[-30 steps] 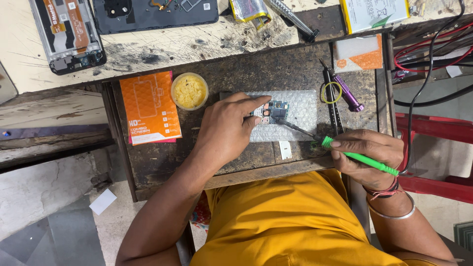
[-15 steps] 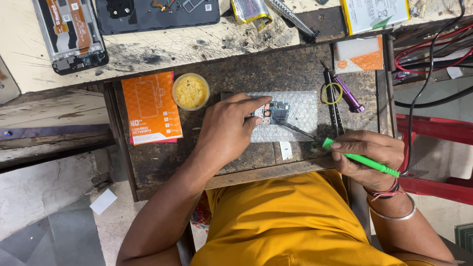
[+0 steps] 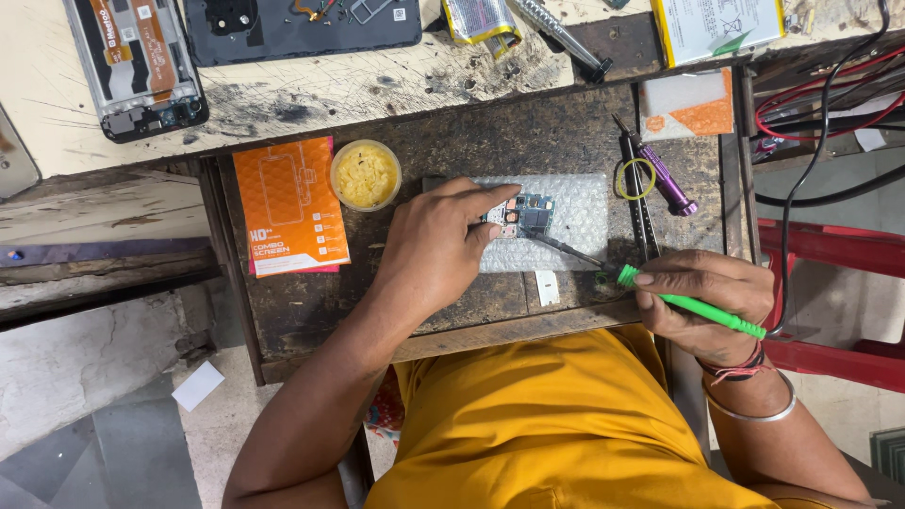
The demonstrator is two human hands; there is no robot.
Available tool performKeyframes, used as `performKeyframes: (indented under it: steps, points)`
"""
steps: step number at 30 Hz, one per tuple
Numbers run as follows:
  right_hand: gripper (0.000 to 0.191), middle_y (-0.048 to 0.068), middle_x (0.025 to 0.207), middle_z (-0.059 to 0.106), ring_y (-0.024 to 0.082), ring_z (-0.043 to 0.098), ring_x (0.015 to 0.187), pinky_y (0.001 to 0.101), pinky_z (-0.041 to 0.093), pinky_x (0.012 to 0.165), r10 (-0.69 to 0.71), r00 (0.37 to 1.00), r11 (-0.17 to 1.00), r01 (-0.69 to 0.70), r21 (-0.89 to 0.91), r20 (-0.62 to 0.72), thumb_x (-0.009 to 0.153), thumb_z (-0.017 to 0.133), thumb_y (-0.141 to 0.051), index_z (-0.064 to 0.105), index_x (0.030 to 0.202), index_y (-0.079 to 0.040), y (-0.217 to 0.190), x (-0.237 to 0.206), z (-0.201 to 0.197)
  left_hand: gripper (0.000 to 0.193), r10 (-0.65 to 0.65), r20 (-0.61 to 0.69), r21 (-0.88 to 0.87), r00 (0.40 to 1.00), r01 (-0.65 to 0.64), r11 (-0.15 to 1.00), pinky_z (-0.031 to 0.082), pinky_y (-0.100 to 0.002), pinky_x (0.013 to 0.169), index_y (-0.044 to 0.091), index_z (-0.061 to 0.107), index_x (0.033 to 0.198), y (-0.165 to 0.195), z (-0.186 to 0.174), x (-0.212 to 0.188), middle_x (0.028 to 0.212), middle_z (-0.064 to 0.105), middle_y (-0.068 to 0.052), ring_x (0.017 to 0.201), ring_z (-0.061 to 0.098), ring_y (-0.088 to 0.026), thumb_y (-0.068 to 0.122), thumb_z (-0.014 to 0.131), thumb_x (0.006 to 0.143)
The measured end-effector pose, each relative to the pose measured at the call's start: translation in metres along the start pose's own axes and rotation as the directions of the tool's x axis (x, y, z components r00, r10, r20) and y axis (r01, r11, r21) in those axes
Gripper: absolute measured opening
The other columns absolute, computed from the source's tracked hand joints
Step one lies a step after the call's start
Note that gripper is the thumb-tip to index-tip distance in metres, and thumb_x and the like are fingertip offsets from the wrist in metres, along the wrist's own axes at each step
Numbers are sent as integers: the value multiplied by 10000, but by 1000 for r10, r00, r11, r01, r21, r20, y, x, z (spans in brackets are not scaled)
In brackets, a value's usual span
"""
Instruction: The person repairs a smartphone at a cluttered workbench. They open the phone, lift out the battery and set it on the bench, separate the mid-frame from the display assembly, then use a green-handled screwdriver to pry and work on the exposed motherboard placed on bubble wrap.
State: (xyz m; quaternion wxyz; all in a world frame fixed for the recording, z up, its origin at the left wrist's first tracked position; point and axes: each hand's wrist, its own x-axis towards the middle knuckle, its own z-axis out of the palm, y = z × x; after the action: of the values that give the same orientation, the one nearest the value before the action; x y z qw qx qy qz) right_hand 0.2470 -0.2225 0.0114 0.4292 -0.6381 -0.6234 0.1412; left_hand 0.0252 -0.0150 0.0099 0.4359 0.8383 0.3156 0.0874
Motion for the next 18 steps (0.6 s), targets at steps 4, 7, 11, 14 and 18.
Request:
performKeyframes:
  steps: [4,7,11,14,18]
  points:
    - [89,140,933,741,189,755,822,233,597,685,7,1000,1000,-7,-1,-16,894,769,-52,740,969,-12,0,0,1,430,5,-3,2,1000,-5,1000,562,-405,764,191,700,1300,0,0,0,1037,714,-80,802,720,-254,108,734,880]
    - [95,138,932,741,186,754,820,234,592,685,14,1000,1000,-14,12,3,885,772,-53,739,964,-12,-1,0,0,428,-4,3,0,1000,4,1000,563,-405,766,192,699,1300,0,0,1,1040,715,-80,800,721,-253,111,734,881]
    - [102,138,931,739,186,752,820,232,591,688,3,1000,1000,-3,19,9,875,776,-54,735,959,-13,-1,0,-1,431,15,-12,-5,1000,-15,1000,566,-404,775,188,702,1297,-1,0,0,1060,717,-83,821,725,-258,94,731,878]
    - [93,139,937,739,176,752,778,234,595,698,15,1000,1000,-15,-5,-9,894,765,-47,741,976,-11,-1,0,1,432,16,-10,-5,1000,-16,1000,565,-404,780,189,702,1297,-2,0,0,1061,718,-84,829,726,-259,92,731,877]
    - [98,139,934,738,192,752,834,239,594,701,4,1000,1000,-4,-3,-1,885,766,-38,740,977,-15,-2,1,0,429,30,-20,-2,999,-30,1000,561,-409,783,183,704,1297,-2,0,-1,1046,719,-85,842,722,-266,92,732,879]
